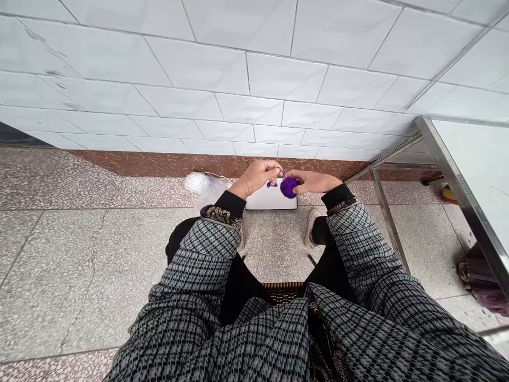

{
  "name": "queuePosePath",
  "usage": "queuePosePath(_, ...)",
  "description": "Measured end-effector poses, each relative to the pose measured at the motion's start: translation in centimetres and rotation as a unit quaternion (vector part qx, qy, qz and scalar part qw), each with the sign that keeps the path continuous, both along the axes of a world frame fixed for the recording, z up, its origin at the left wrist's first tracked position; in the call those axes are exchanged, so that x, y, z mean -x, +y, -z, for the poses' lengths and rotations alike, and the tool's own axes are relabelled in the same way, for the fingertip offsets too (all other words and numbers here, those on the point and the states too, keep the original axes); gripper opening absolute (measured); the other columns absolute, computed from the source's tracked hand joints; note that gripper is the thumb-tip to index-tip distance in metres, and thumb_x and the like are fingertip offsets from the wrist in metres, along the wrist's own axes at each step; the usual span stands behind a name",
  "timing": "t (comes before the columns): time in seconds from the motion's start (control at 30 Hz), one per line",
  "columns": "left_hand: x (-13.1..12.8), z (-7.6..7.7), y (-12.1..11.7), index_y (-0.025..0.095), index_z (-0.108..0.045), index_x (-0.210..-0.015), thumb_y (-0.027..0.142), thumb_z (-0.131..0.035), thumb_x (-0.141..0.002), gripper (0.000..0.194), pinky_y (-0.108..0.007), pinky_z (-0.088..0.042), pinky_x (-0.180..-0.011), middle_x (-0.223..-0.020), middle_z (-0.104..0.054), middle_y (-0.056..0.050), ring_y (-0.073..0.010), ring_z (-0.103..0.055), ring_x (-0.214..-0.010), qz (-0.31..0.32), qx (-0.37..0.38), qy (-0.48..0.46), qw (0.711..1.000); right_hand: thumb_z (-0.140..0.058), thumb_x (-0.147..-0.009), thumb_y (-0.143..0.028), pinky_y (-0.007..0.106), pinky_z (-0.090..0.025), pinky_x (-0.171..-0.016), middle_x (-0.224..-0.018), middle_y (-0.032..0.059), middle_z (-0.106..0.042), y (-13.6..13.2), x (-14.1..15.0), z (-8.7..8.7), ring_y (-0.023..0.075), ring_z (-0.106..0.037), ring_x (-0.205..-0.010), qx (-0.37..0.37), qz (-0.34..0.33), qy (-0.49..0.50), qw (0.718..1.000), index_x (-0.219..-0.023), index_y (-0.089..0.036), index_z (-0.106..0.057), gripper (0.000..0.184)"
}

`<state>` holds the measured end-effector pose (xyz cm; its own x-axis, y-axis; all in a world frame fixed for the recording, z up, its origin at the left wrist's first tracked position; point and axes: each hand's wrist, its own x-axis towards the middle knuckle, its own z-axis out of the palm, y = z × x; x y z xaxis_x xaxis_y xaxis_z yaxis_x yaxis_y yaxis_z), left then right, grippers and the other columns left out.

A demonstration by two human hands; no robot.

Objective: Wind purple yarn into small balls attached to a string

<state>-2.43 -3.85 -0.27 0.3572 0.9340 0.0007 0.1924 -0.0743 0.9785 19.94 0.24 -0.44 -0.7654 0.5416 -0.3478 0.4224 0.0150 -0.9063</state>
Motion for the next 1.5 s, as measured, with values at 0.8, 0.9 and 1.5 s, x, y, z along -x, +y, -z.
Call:
queuePosePath(0.8, -0.9, -0.3, -0.6, 0.012, -0.064, -0.077, 0.017, -0.055, -0.090, 0.016, -0.020, -0.045, -0.060, -0.062, -0.058, 0.002, -0.0072, -0.054, -0.055, 0.160, 0.043, 0.015, 0.986, -0.073, -0.077, -0.043, 0.030, -0.057, -0.066, -0.096, 0.0029, -0.061, 2.3, -0.6, 1.8, 0.0144, -0.061, -0.074, -0.068, 0.456, 0.181, 0.869, -0.117, -0.024, -0.047, 0.051)
queuePosePath(0.9, -0.5, -0.6, -0.5, 0.013, -0.063, -0.073, 0.018, -0.055, -0.089, 0.018, -0.021, -0.042, -0.059, -0.062, -0.056, 0.002, -0.0069, -0.050, -0.053, 0.130, 0.019, -0.006, 0.991, -0.073, -0.073, -0.026, 0.032, -0.055, -0.071, -0.094, 0.0044, -0.062, 1.9, -0.9, 2.0, 0.0163, -0.058, -0.076, -0.125, 0.334, 0.000, 0.934, -0.114, -0.021, -0.052, 0.046)
queuePosePath(1.5, -0.8, 1.6, 0.6, 0.011, -0.065, -0.087, 0.018, -0.056, -0.091, 0.012, -0.022, -0.044, -0.054, -0.062, -0.066, -0.002, -0.0092, -0.056, -0.047, -0.058, 0.110, -0.043, 0.991, -0.084, -0.064, -0.052, 0.026, -0.055, -0.057, -0.088, 0.0025, -0.065, 0.2, -0.6, -0.8, 0.0121, -0.059, -0.065, 0.109, 0.234, 0.321, 0.911, -0.113, -0.019, -0.058, 0.064)
